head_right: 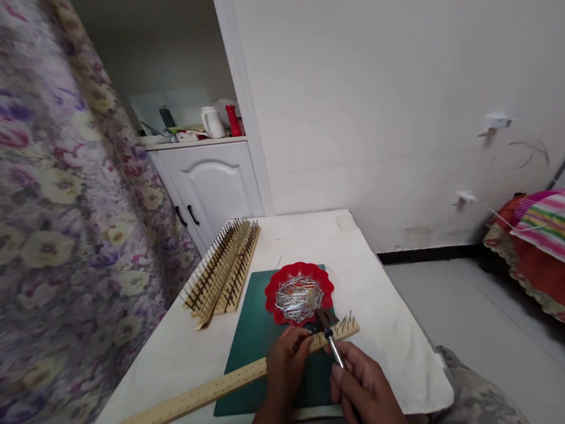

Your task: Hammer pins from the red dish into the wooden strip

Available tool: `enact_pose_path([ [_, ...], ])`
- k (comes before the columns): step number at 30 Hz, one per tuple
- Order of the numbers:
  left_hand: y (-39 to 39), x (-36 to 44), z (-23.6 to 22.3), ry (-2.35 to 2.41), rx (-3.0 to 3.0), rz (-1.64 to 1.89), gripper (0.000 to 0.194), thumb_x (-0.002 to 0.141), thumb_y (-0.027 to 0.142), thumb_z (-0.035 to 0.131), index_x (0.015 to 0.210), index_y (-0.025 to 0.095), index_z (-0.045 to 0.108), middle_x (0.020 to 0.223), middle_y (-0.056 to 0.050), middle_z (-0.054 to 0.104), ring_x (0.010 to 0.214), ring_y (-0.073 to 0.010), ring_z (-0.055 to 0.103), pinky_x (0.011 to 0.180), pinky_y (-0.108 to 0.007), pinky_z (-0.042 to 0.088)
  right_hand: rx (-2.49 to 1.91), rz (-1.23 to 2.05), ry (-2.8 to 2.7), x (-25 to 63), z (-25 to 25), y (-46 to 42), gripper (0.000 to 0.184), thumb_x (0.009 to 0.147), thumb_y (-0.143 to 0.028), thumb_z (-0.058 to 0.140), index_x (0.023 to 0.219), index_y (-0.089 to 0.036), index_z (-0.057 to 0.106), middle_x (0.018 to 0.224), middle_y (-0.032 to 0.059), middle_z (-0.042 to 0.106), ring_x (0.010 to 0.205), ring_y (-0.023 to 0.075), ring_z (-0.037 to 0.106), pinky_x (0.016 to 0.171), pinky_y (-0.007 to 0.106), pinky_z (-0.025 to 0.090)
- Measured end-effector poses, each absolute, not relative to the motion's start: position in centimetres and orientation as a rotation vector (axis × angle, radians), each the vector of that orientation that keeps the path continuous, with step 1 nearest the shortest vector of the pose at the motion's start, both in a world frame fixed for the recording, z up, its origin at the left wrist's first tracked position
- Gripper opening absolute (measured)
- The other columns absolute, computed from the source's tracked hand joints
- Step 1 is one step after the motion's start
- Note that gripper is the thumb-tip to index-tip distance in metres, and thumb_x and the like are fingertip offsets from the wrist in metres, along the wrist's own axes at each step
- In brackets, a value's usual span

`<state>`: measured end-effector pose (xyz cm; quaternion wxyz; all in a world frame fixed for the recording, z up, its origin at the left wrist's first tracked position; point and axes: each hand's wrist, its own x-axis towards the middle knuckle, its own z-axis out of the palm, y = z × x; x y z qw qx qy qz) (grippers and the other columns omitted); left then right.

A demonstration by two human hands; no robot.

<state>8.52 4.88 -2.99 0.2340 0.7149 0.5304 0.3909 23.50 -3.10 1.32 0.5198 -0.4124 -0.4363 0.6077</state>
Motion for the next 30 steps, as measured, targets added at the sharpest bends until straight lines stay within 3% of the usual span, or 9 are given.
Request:
enact_pose_path([
  [11, 4.9, 8.6, -2.9, 1.474, 1.971, 1.044, 0.016, 0.08, 0.02, 0.05, 0.071, 0.019, 0.063, 0.072, -0.001, 0.061, 0.065, -0.0133, 0.057, 0.06, -0.022, 0.037, -1.002, 1.537, -1.089, 22.4, 0.9, -2.7, 0.033, 0.085, -0.043, 0.053, 0.104, -0.017, 0.048, 0.064, -0.0035, 0.062, 0.024, -0.0012, 0.037, 0.026, 0.011, 0.016],
  [21, 5.1, 8.6, -3.5, 1.492, 1.952, 1.032, 0.018, 0.077, 0.013, 0.046, 0.062, 0.018, 0.056, 0.067, 0.0, 0.057, 0.062, -0.0127, 0.053, 0.057, -0.021, 0.036, -1.067, 1.546, -1.108, 22.0, 0.5, -2.2, 0.043, 0.078, -0.051, 0.056, 0.103, -0.017, 0.046, 0.055, -0.0076, 0.056, 0.025, 0.001, 0.032, 0.027, 0.014, 0.017],
  [30, 4.9, 8.6, -3.3, 1.468, 1.929, 1.046, 0.016, 0.079, 0.016, 0.049, 0.07, 0.019, 0.063, 0.071, -0.002, 0.061, 0.066, -0.0148, 0.057, 0.059, -0.023, 0.039, -1.046, 1.515, -1.121, 22.2, -0.3, -2.1, 0.05, 0.075, -0.056, 0.057, 0.104, -0.017, 0.048, 0.052, -0.0071, 0.055, 0.024, 0.002, 0.029, 0.029, 0.016, 0.015],
])
